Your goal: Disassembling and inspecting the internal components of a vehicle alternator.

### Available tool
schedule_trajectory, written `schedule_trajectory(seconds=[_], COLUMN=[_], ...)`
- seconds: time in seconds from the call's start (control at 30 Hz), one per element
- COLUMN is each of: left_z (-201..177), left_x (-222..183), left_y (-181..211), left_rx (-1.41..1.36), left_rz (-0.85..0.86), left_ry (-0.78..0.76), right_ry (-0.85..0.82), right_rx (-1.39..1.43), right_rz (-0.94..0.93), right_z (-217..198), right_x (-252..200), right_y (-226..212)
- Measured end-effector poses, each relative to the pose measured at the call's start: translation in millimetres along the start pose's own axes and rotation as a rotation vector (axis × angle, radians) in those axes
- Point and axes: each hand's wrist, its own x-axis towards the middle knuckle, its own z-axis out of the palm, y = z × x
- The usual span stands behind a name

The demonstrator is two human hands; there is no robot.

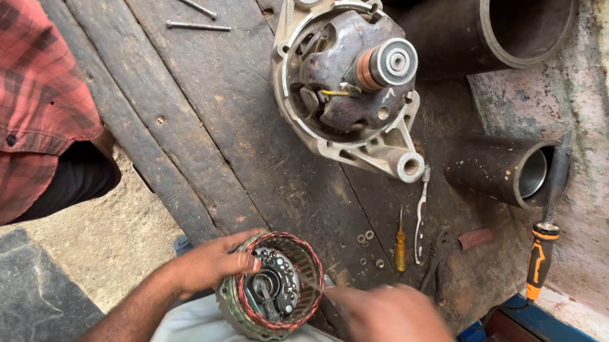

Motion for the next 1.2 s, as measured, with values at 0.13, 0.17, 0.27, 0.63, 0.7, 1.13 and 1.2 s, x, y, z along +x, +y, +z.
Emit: schedule_trajectory(seconds=[0.13,0.17,0.27,0.63,0.7,1.13,1.2], left_z=[1,2,16,31,55,133,139], left_x=[-1,-1,-11,-12,-27,-49,-56], left_y=[5,5,15,-29,-31,-62,-65], left_rx=[0.120,0.125,0.147,0.213,0.347,0.902,0.913], left_rz=[-0.016,0.019,-0.090,0.167,0.190,0.675,0.594], left_ry=[0.000,-0.018,0.017,0.186,0.307,0.546,0.543], right_ry=[0.444,0.662,0.753,1.134,1.105,0.804,0.851], right_rx=[0.226,0.328,0.334,0.326,0.582,1.370,1.289], right_rz=[0.225,0.270,0.269,0.031,0.008,-0.419,-0.389], right_z=[26,38,73,115,134,235,242], right_x=[-18,-15,38,81,63,62,58], right_y=[39,52,70,81,74,55,48])
